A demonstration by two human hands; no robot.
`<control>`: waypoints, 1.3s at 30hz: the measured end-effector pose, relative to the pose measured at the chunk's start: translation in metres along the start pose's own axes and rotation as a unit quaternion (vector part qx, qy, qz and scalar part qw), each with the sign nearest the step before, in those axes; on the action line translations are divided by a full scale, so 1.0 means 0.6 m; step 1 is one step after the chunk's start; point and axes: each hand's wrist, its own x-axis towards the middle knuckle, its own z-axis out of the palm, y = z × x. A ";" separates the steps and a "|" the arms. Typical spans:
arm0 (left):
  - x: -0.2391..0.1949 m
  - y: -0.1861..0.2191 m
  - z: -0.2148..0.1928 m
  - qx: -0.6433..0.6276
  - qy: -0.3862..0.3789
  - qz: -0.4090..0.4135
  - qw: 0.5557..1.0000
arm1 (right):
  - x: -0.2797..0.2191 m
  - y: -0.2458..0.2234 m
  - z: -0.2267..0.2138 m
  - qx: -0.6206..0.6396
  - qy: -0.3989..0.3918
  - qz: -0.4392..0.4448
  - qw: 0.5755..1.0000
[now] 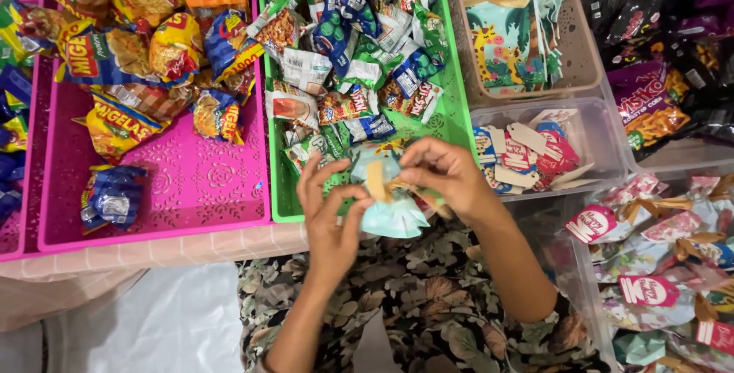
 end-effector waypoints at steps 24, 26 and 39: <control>0.008 -0.050 -0.058 0.056 -0.046 0.027 0.997 | -0.023 0.070 -0.031 -0.064 0.113 -0.036 0.991; 0.009 -0.049 -0.058 0.044 -0.052 0.030 0.997 | -0.024 0.070 -0.033 -0.064 0.111 -0.035 0.991; 0.032 -0.058 -0.088 -0.066 -0.148 -0.084 0.983 | -0.016 0.047 -0.040 -0.119 0.068 0.026 0.990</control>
